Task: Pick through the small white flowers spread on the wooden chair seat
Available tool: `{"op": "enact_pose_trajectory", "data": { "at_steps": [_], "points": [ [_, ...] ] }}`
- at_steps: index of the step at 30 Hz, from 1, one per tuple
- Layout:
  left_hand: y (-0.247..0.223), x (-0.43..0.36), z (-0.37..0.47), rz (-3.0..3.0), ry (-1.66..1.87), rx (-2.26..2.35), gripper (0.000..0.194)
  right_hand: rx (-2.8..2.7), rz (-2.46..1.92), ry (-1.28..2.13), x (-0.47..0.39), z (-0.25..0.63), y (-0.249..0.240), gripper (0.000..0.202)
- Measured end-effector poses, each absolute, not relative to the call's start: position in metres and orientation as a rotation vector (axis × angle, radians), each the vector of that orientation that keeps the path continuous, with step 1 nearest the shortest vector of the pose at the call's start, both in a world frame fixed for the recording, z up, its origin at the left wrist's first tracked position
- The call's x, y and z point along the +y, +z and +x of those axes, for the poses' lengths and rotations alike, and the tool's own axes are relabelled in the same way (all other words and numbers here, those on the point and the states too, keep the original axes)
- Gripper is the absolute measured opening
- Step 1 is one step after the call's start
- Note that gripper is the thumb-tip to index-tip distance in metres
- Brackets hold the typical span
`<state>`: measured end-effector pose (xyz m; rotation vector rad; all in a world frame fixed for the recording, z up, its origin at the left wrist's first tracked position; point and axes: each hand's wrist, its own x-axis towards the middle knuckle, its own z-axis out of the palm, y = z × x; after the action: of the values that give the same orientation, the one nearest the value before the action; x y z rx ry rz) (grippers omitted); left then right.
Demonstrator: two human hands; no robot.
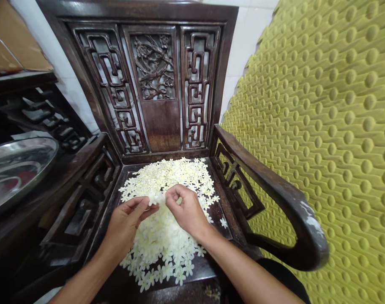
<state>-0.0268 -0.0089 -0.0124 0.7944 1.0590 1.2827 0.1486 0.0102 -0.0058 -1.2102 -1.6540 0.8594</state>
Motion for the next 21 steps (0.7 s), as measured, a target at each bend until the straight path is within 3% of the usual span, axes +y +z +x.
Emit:
{"op": "enact_pose_trajectory", "data": {
  "at_steps": [6, 21],
  "points": [
    [-0.012, -0.006, -0.027, 0.788, 1.302, 1.12, 0.024, -1.769, -1.291, 0.684, 0.007, 0.149, 0.004, 0.013],
    [-0.014, -0.012, -0.025, 0.967, 1.242, 1.171, 0.02, -1.776, -1.176, 0.851, -0.002, 0.137, 0.005, 0.014]
  ]
}}
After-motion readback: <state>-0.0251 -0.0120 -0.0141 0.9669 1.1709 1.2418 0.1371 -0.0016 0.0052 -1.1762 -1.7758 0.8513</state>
